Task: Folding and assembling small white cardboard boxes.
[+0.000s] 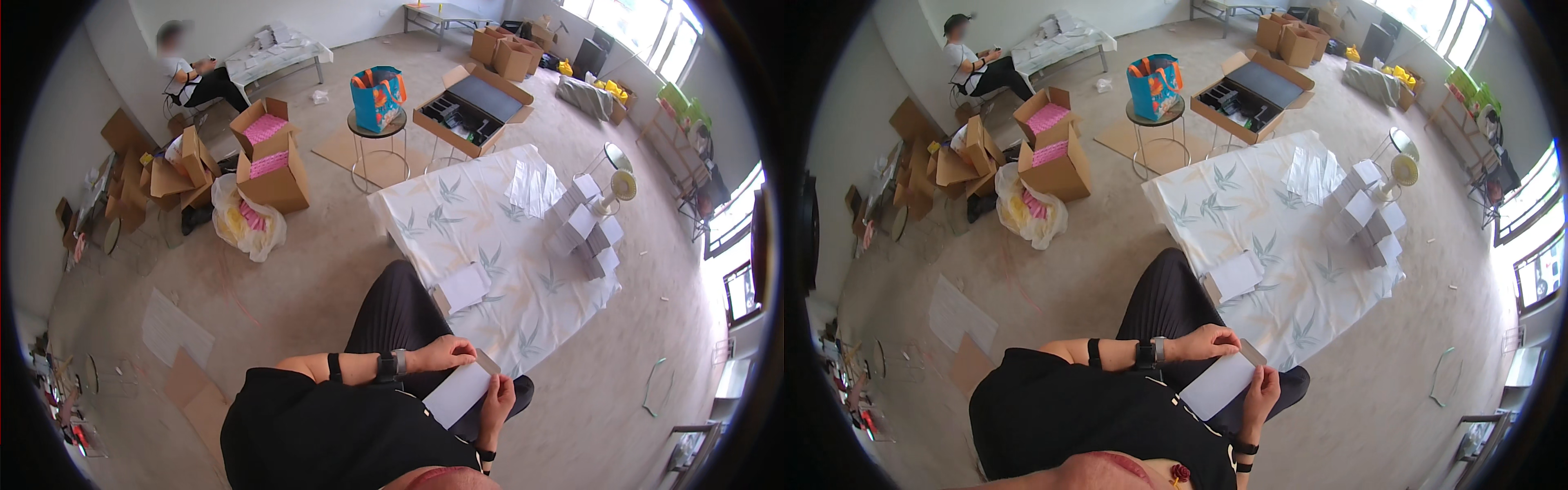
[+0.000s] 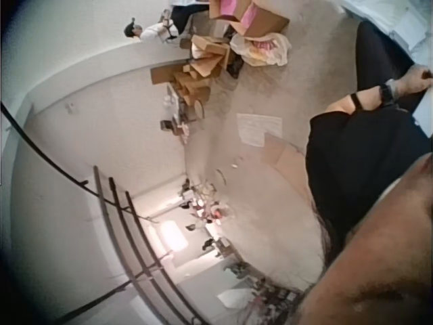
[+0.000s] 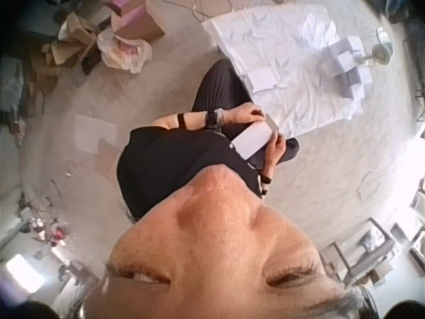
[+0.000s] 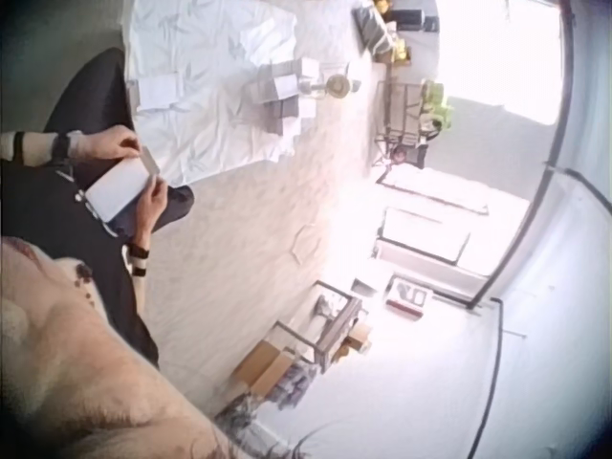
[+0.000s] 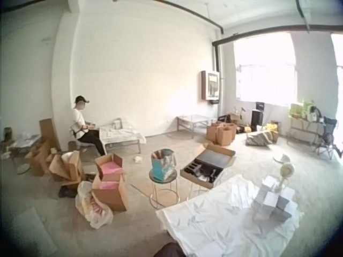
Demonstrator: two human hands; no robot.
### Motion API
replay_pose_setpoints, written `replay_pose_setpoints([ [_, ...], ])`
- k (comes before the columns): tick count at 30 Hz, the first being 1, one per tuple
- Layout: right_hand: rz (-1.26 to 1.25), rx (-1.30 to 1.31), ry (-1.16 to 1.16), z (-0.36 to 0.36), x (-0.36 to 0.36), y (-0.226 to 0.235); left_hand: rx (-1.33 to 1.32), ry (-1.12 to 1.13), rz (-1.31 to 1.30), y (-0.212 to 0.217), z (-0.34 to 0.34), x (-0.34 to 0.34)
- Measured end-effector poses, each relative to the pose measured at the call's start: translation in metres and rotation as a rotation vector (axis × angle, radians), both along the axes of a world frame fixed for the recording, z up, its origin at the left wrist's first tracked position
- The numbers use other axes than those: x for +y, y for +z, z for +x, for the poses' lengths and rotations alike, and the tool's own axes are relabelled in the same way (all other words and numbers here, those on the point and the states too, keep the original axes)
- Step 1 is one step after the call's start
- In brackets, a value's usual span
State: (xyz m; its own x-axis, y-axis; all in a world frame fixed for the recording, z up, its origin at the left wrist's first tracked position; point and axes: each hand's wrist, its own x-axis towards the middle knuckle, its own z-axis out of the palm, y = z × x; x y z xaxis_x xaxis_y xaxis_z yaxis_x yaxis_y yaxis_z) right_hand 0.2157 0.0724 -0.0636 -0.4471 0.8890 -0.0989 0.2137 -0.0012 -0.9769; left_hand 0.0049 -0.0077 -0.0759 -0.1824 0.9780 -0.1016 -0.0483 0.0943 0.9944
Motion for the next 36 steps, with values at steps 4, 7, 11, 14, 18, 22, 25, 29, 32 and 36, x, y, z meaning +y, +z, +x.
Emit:
replay_pose_setpoints([
  [4, -0.028, 0.003, -0.015, 0.001, -0.001, 0.005, 0.029, 0.005, -0.019, 0.003, 0.001, 0.002],
  [7, 0.001, -0.002, -0.024, -0.001, 0.001, 0.011, 0.034, 0.014, 0.014, 0.004, 0.002, 0.006],
  [11, 0.007, -0.004, -0.024, 0.003, 0.001, 0.011, 0.029, 0.045, 0.048, 0.010, 0.004, 0.006],
  [14, -0.020, 0.032, -0.027, 0.006, -0.003, 0.012, 0.049, 0.055, 0.040, 0.016, 0.010, 0.000],
  [18, 0.009, -0.016, -0.046, 0.011, -0.009, 0.017, 0.037, 0.037, 0.017, 0.015, 0.011, -0.002],
  [22, 0.069, -0.052, -0.065, 0.003, -0.008, 0.022, 0.076, 0.015, -0.029, 0.025, 0.003, 0.002],
  [25, 0.111, -0.083, -0.059, -0.010, -0.005, 0.025, 0.071, 0.042, -0.085, 0.032, -0.006, 0.000],
  [29, -0.045, 0.012, -0.061, -0.010, -0.010, 0.029, -0.084, -0.013, -0.101, 0.024, -0.009, -0.004],
  [32, -0.066, 0.011, -0.073, -0.007, -0.013, 0.031, -0.185, 0.046, -0.137, 0.019, -0.003, -0.003],
  [36, -0.157, 0.041, -0.044, 0.001, -0.021, 0.024, -0.363, 0.194, -0.246, 0.032, 0.010, 0.004],
])
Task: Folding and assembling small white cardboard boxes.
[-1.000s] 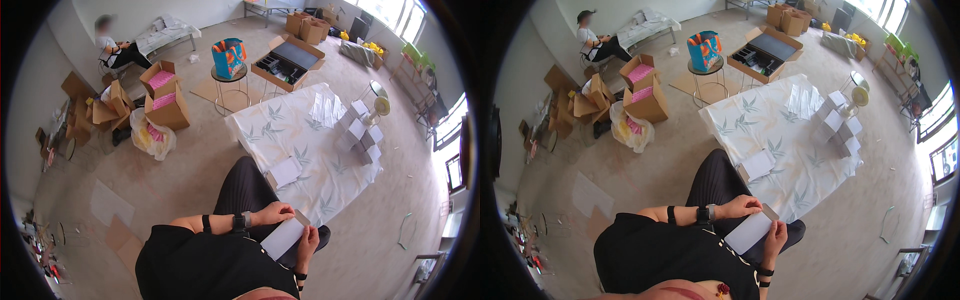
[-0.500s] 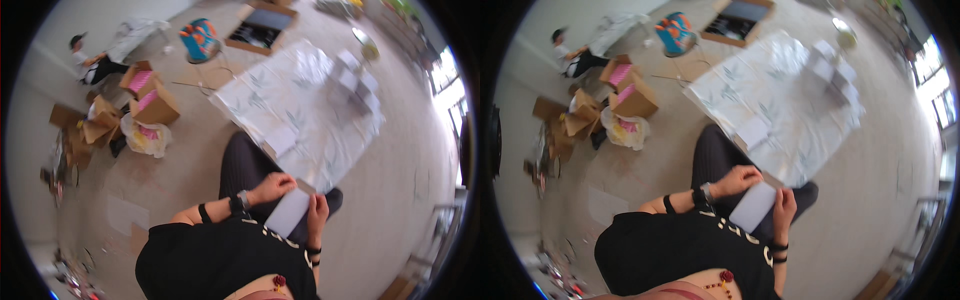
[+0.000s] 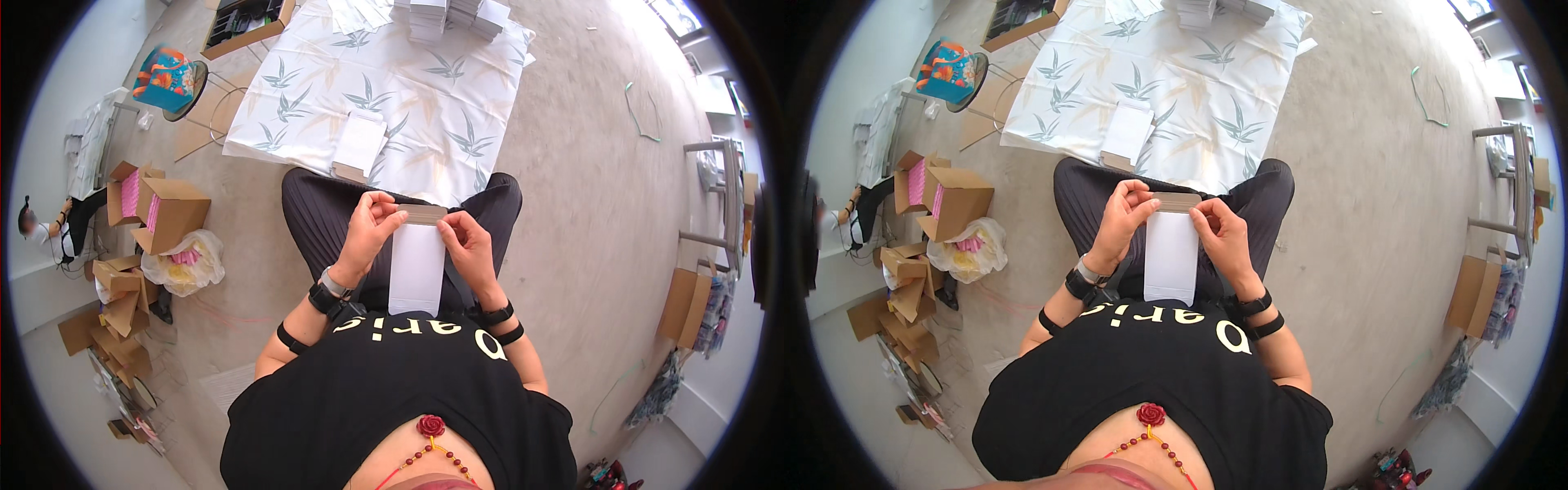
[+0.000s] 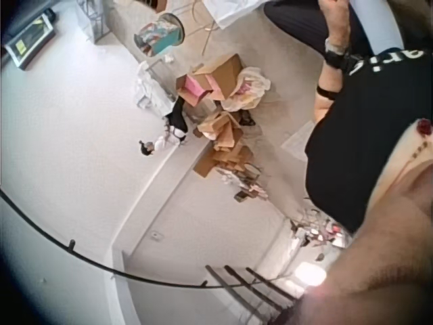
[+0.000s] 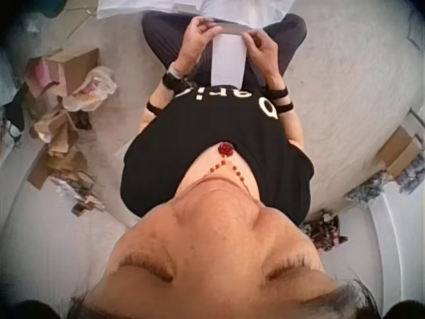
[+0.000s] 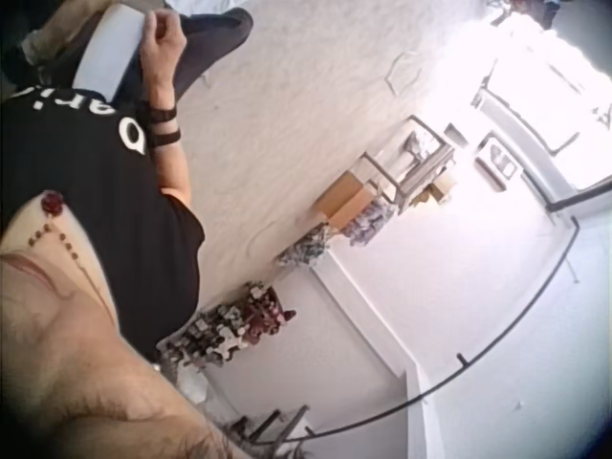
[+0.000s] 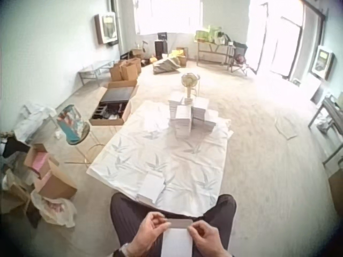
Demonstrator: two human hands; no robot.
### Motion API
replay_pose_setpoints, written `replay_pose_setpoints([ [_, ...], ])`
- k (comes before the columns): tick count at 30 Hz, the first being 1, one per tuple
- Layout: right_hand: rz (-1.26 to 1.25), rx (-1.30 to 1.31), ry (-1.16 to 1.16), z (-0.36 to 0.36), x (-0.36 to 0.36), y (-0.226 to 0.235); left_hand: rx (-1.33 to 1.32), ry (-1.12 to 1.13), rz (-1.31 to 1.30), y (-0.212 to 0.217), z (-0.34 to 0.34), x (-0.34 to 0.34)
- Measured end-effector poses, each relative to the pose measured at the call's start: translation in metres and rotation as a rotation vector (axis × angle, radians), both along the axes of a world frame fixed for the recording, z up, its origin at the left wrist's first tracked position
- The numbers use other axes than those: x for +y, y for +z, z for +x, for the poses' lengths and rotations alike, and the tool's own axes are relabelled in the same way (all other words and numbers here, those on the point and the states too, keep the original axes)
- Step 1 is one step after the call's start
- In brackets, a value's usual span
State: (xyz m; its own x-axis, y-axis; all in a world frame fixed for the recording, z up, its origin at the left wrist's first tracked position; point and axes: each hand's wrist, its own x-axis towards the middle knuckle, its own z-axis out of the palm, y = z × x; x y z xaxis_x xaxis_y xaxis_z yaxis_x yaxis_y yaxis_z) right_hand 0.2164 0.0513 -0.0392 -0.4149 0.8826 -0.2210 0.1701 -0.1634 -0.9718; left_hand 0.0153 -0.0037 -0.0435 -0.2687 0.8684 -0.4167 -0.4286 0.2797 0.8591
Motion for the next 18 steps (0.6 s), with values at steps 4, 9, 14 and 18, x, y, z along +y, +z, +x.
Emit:
replay_pose_setpoints([
  [4, -0.035, 0.107, -0.097, -0.008, -0.001, 0.005, -0.097, -0.096, 0.001, -0.005, 0.001, 0.007],
  [9, -0.201, 0.105, -0.058, -0.014, 0.005, 0.000, -0.074, -0.085, -0.041, -0.003, 0.000, 0.004],
  [14, -0.290, 0.112, -0.094, -0.018, 0.008, -0.002, -0.065, -0.069, -0.037, 0.000, 0.000, 0.002],
  [18, -0.339, 0.136, -0.095, -0.020, 0.009, -0.004, -0.078, -0.059, -0.050, 0.002, 0.002, 0.004],
])
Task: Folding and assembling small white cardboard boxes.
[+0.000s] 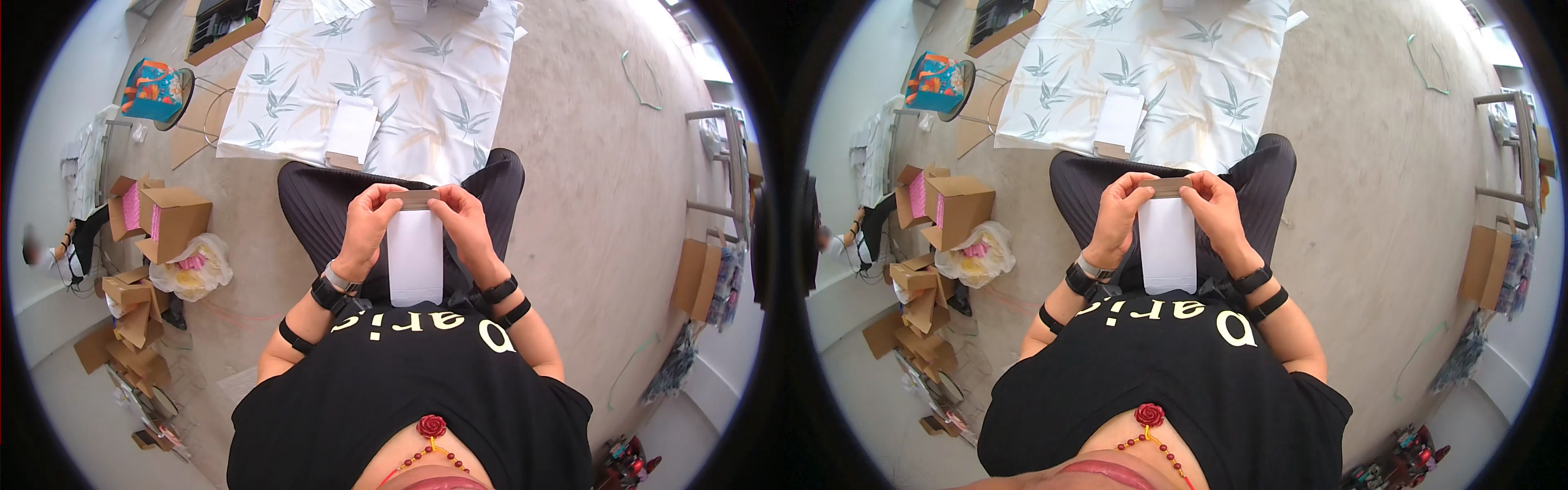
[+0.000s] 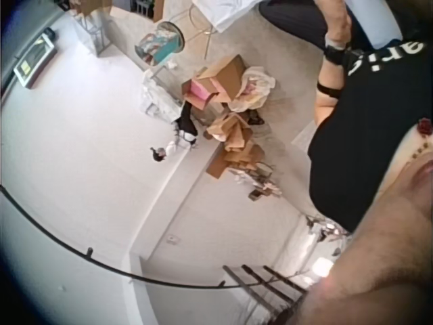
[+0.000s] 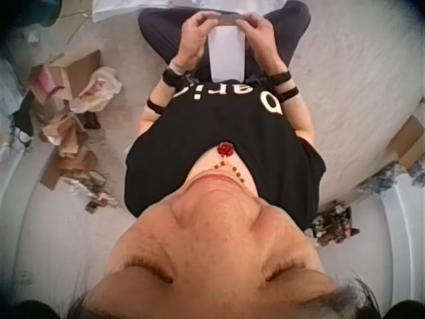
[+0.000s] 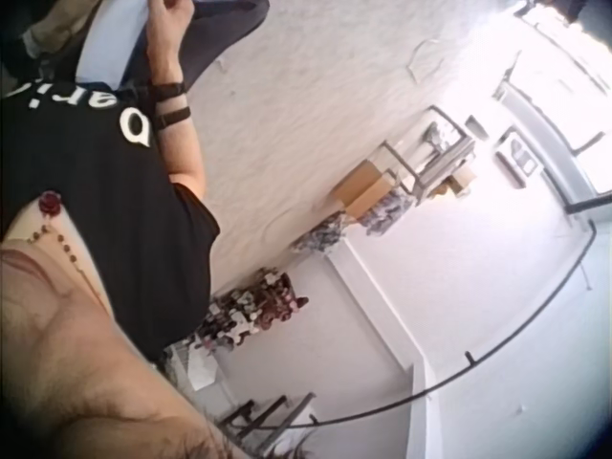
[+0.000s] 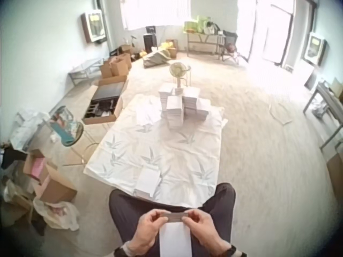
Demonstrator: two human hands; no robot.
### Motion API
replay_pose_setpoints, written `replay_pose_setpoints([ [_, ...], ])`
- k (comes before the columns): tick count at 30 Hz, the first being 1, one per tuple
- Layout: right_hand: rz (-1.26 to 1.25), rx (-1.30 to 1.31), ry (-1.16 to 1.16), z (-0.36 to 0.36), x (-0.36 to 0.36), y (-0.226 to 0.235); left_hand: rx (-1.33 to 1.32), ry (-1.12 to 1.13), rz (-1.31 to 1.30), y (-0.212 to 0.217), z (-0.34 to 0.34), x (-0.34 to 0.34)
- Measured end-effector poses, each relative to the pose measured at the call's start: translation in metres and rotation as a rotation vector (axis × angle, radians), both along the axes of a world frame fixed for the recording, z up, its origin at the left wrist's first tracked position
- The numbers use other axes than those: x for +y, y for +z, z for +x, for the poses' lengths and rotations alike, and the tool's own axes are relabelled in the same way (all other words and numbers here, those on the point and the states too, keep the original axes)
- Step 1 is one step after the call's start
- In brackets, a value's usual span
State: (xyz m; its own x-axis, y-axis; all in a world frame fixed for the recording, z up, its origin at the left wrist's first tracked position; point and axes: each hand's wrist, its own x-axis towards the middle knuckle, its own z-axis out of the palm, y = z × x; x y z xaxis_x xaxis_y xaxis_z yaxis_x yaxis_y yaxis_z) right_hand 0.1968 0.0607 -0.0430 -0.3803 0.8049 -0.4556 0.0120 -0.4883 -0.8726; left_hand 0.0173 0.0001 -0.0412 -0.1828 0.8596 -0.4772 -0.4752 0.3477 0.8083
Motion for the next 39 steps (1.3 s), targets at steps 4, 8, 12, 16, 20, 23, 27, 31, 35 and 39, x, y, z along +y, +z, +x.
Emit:
replay_pose_setpoints([
  [4, -0.017, 0.037, -0.006, -0.002, 0.000, -0.001, -0.029, 0.006, -0.011, -0.003, 0.002, -0.002],
  [8, -0.046, 0.079, -0.053, -0.005, -0.004, -0.002, -0.048, 0.015, -0.029, -0.003, 0.002, -0.003],
  [12, -0.039, 0.115, -0.072, -0.005, -0.007, -0.003, -0.054, 0.029, -0.021, 0.001, 0.005, -0.005],
  [16, -0.043, 0.099, -0.068, -0.003, -0.010, -0.002, -0.052, 0.001, -0.001, -0.002, 0.004, -0.008],
  [20, 0.018, 0.083, -0.065, -0.004, -0.011, 0.000, -0.026, 0.005, -0.002, -0.003, 0.003, -0.010],
  [23, 0.065, 0.046, -0.069, -0.003, -0.012, 0.000, 0.008, -0.055, 0.008, 0.004, -0.001, -0.009],
  [27, 0.098, 0.029, -0.066, -0.003, -0.012, 0.001, 0.044, -0.109, 0.025, 0.015, -0.006, -0.010],
  [31, 0.083, 0.044, -0.066, -0.003, -0.011, 0.005, 0.110, -0.234, 0.008, 0.011, -0.018, -0.006],
  [35, 0.117, 0.038, -0.014, -0.002, -0.010, 0.006, 0.039, -0.348, -0.075, 0.014, -0.032, 0.004],
  [39, 0.118, 0.033, 0.091, 0.006, -0.005, 0.012, 0.055, -0.430, -0.121, 0.019, -0.039, 0.010],
])
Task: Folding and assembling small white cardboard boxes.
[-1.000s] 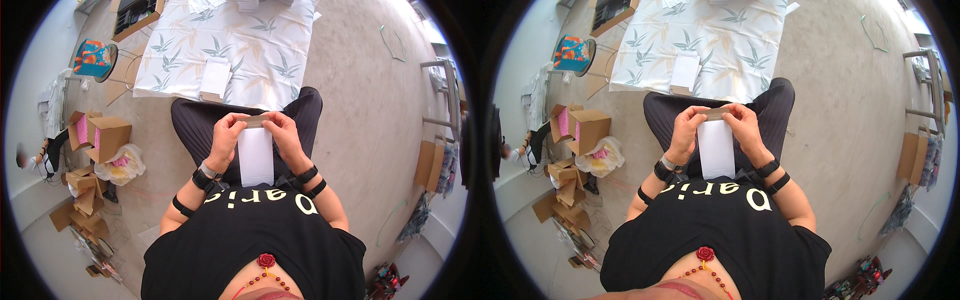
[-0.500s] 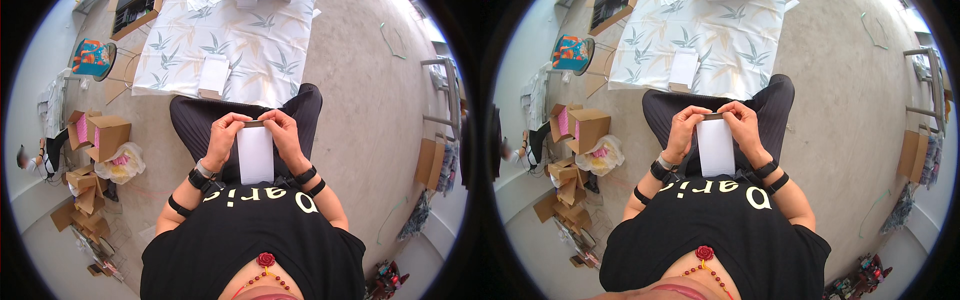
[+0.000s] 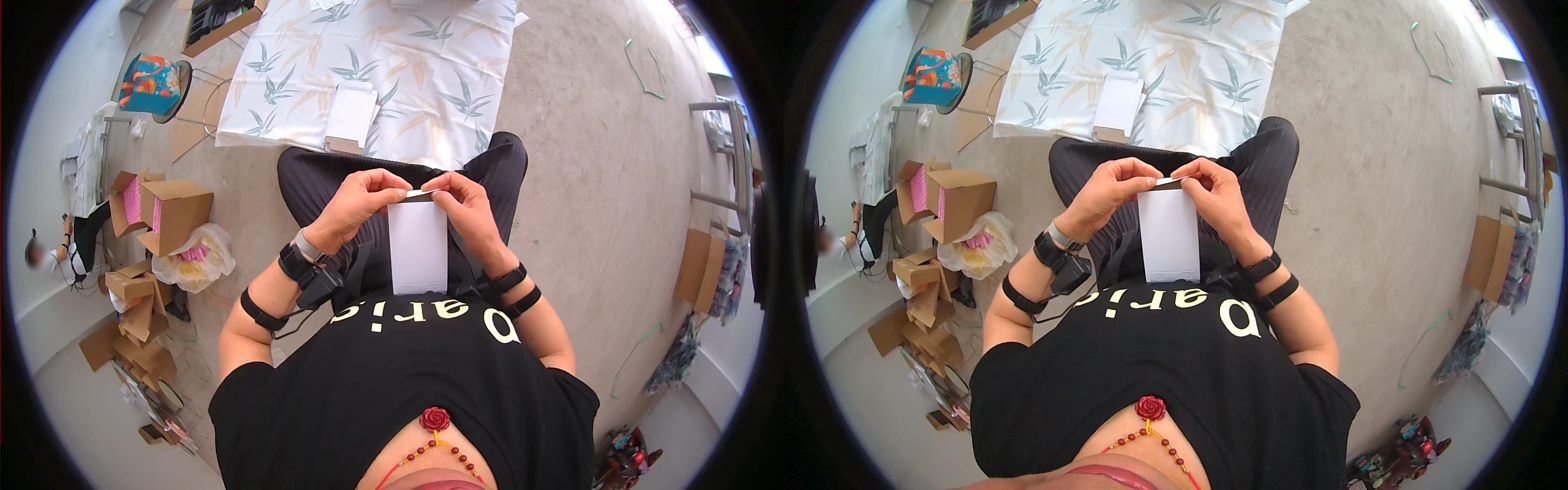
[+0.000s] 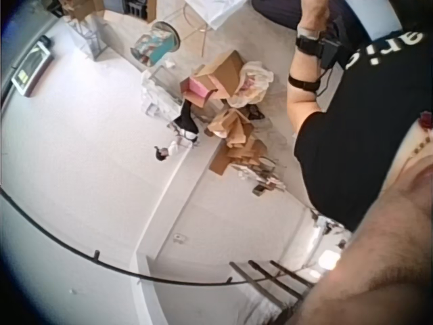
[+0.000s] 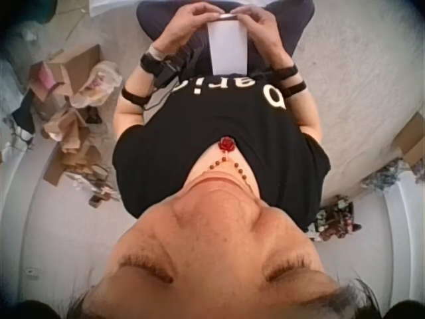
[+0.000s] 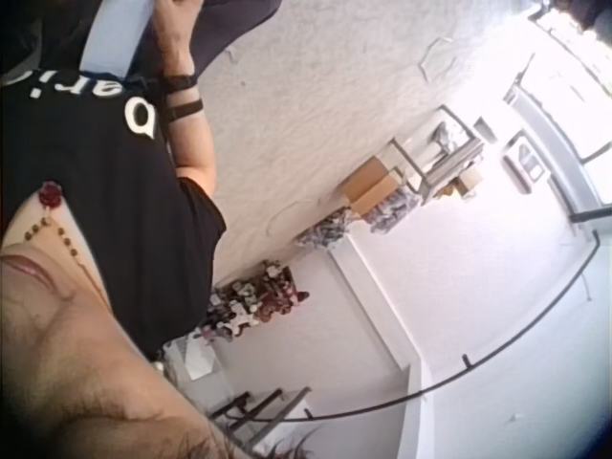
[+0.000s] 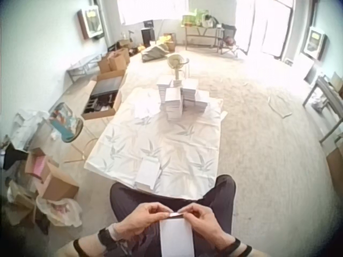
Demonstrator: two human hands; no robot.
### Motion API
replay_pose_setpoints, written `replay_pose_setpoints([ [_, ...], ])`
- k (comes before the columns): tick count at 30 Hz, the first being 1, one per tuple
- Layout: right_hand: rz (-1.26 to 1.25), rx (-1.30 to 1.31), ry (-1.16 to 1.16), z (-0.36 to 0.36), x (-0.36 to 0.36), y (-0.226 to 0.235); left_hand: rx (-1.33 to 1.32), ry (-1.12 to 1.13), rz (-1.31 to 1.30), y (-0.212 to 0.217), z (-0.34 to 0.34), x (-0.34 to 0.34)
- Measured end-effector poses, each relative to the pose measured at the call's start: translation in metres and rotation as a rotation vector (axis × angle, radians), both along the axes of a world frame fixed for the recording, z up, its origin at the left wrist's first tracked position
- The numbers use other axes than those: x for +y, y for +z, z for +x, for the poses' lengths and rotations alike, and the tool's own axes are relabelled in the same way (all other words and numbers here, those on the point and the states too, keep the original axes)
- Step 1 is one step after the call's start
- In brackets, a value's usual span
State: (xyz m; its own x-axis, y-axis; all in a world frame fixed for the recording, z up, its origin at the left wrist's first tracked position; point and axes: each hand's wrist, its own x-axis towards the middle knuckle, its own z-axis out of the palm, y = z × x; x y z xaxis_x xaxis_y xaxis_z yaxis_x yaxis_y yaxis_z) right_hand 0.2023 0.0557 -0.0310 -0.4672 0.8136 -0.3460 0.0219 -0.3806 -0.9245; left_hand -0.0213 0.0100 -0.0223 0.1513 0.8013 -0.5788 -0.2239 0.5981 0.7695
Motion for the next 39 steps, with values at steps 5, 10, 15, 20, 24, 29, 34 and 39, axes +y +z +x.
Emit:
replay_pose_setpoints([
  [5, -0.118, -0.070, 0.195, 0.010, 0.026, 0.017, 0.047, -0.179, -0.012, 0.006, -0.008, 0.007],
  [10, -0.117, -0.268, 0.425, 0.011, 0.050, 0.038, 0.104, -0.269, -0.024, 0.025, -0.013, 0.019],
  [15, -0.087, -0.296, 0.531, 0.010, 0.060, 0.044, 0.124, -0.277, -0.041, 0.035, -0.011, 0.023],
  [20, 0.078, -0.356, 0.540, 0.010, 0.054, 0.033, 0.159, -0.318, 0.151, 0.017, -0.013, 0.021],
  [24, 0.194, -0.389, 0.508, 0.010, 0.047, 0.032, 0.237, -0.337, 0.169, 0.020, -0.011, 0.021],
  [29, -0.049, -0.166, 0.400, 0.015, 0.033, 0.012, 0.556, -0.519, 0.436, 0.043, -0.013, 0.034],
  [34, -0.156, 0.098, 0.273, 0.016, 0.006, 0.003, 0.612, -0.604, 0.516, 0.057, -0.013, 0.045],
  [39, -0.016, 0.214, 0.157, 0.014, -0.017, -0.003, 0.591, -0.625, 0.540, 0.054, -0.011, 0.049],
])
